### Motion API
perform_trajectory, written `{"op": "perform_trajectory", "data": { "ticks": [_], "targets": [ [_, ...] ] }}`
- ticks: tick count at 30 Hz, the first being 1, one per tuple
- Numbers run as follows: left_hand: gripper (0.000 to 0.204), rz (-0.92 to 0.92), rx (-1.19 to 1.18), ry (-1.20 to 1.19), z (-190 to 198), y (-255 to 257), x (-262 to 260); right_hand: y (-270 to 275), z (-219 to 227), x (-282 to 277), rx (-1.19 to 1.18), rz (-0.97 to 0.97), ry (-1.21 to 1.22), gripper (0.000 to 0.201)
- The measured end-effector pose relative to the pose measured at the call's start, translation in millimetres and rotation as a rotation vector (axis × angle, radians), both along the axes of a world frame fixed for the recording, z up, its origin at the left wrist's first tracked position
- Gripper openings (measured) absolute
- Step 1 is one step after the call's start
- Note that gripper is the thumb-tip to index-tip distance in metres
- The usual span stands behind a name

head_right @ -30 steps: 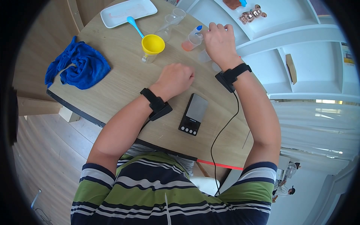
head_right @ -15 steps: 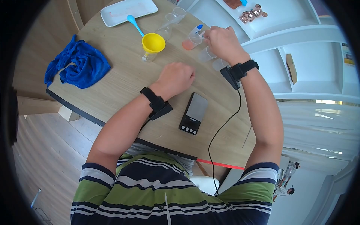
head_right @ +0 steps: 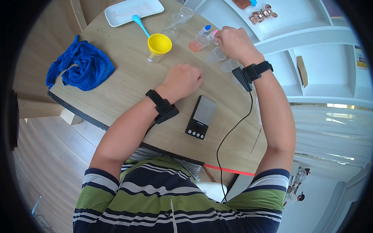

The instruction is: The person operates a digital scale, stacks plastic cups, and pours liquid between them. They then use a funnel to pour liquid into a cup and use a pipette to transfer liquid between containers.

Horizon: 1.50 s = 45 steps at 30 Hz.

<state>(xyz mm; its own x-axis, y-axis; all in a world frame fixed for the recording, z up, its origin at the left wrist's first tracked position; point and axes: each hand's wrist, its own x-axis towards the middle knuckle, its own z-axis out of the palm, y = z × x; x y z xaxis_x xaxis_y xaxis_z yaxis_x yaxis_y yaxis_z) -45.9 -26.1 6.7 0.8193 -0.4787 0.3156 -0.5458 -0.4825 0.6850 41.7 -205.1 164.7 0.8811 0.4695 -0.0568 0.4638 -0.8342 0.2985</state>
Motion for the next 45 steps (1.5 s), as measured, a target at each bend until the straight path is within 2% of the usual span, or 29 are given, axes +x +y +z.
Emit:
{"op": "perform_trajectory", "data": {
  "ticks": [2, 4, 5, 7, 11, 13, 16, 19, 23, 25, 34, 38, 45],
  "targets": [
    [0.011, 0.001, -0.003, 0.003, 1, 0, 0, 0, 1, -2, 0.014, 0.014, -0.032, 0.023],
    [0.011, 0.0, 0.012, 0.013, 2, 1, 0, 5, 5, -6, -0.053, 0.128, -0.199, 0.016],
    [0.011, -0.001, 0.011, 0.014, 3, 1, -1, 6, 3, -8, -0.054, 0.127, -0.199, 0.016],
    [0.011, 0.008, 0.006, 0.009, 2, 0, -1, 8, -3, -9, -0.144, 0.197, -0.354, 0.013],
    [0.011, 0.013, -0.003, -0.022, 0, -1, 1, 3, -19, -8, -0.21, 0.254, -0.366, 0.008],
    [0.011, 0.026, -0.012, -0.007, 0, -1, 0, 8, -15, -13, -0.145, 0.238, -0.424, 0.006],
    [0.01, 0.014, -0.009, -0.016, -1, -2, -2, 5, -20, -14, -0.276, 0.23, -0.349, 0.005],
    [0.01, 0.022, 0.007, -0.032, -1, -2, 0, 11, -18, -16, -0.282, 0.162, -0.352, 0.009],
    [0.01, 0.015, -0.006, -0.024, 0, -1, 0, 10, -22, -15, -0.291, 0.181, -0.38, 0.008],
    [0.01, 0.024, -0.017, -0.048, -2, -2, -1, 11, -24, -13, -0.29, 0.287, -0.433, 0.007],
    [0.01, 0.016, 0.023, -0.023, -2, -2, 0, 23, -26, -2, -0.426, 0.344, -0.428, 0.008],
    [0.01, 0.014, 0.003, -0.02, -1, -1, -1, 29, -19, 1, -0.413, 0.37, -0.443, 0.009],
    [0.011, 0.009, -0.022, -0.033, -3, -2, -1, 30, -4, 3, -0.522, 0.436, -0.339, 0.009]
  ]
}}
